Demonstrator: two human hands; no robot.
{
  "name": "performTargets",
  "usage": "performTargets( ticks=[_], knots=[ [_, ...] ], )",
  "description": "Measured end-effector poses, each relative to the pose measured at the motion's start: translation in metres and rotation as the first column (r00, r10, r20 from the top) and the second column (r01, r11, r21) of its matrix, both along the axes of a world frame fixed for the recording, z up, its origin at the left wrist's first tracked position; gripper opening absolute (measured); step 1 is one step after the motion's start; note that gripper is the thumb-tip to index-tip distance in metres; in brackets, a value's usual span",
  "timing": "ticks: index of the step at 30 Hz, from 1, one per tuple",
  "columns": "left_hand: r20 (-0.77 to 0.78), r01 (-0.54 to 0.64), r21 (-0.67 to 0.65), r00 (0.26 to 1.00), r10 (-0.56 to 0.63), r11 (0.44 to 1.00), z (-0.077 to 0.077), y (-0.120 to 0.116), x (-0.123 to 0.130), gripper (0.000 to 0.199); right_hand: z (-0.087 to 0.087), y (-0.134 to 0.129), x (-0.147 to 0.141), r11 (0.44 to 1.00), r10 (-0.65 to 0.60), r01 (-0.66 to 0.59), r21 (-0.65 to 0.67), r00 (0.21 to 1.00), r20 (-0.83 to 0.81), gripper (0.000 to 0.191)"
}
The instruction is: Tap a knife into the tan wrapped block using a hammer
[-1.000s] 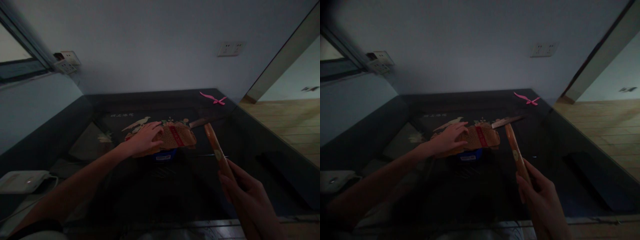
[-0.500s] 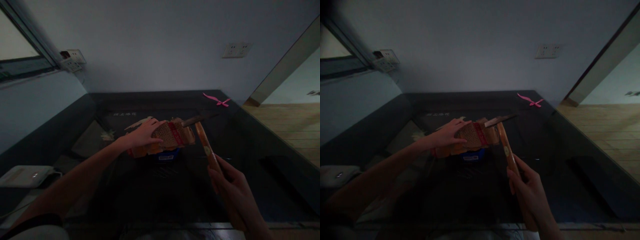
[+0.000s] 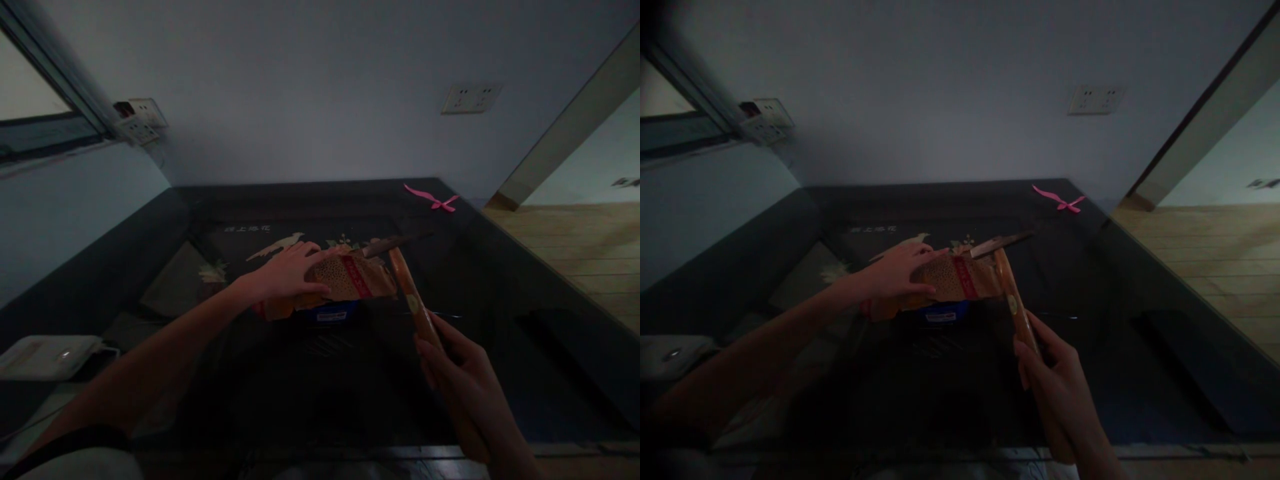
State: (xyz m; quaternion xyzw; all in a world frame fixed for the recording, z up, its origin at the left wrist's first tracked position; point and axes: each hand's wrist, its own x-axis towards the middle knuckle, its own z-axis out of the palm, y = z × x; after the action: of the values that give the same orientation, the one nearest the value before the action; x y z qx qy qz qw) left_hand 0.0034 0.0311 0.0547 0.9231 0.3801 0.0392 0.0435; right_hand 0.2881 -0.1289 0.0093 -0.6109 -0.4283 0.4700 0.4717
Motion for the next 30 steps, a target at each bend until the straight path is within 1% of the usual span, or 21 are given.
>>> performTargets(
  ticks=[2,5,9,12,14,18,22,26,30],
  knots=[
    [0.05,0.021,-0.026,0.999,-0.02,0.999,-0.001,-0.007,-0.005,0.089,0.001,0.001,0.002,1.0,-0.013,0.013,0.005,1.0,-0.001,0.067],
    [0.053,0.047,-0.072,0.998,-0.043,0.996,-0.004,-0.017,-0.009,0.097,0.001,0.006,0.005,0.999,-0.015,0.014,0.031,1.0,0.027,0.066],
    [0.023,0.007,-0.105,1.0,-0.005,0.994,-0.004,-0.023,-0.007,0.093,0.0,0.022,0.007,0.988,-0.028,0.016,0.153,0.997,0.075,0.056],
    [0.05,0.003,-0.104,0.999,0.003,0.995,-0.003,-0.022,-0.003,0.093,0.002,0.038,0.004,0.973,-0.004,-0.011,0.232,0.998,0.067,0.051],
    [0.08,0.019,-0.088,0.997,-0.012,0.996,-0.001,-0.02,0.001,0.093,0.005,0.046,0.0,0.966,-0.018,-0.003,0.258,0.997,0.078,0.052],
    [0.093,0.054,-0.066,0.994,-0.048,0.996,-0.002,-0.017,0.01,0.091,0.009,0.055,-0.004,0.966,-0.039,0.016,0.258,0.996,0.084,0.057],
    [0.052,0.064,-0.087,0.997,-0.06,0.994,-0.01,-0.016,0.016,0.092,0.006,0.054,-0.001,0.968,-0.056,0.031,0.25,0.994,0.094,0.059],
    [-0.017,0.046,-0.096,0.999,-0.048,0.994,-0.015,-0.018,0.014,0.089,0.004,0.05,0.002,0.967,-0.074,0.048,0.248,0.993,0.093,0.058],
    [-0.087,0.053,-0.077,0.994,-0.06,0.996,-0.013,-0.023,0.007,0.086,0.002,0.048,0.001,0.968,-0.074,0.051,0.247,0.994,0.083,0.058]
  ],
)
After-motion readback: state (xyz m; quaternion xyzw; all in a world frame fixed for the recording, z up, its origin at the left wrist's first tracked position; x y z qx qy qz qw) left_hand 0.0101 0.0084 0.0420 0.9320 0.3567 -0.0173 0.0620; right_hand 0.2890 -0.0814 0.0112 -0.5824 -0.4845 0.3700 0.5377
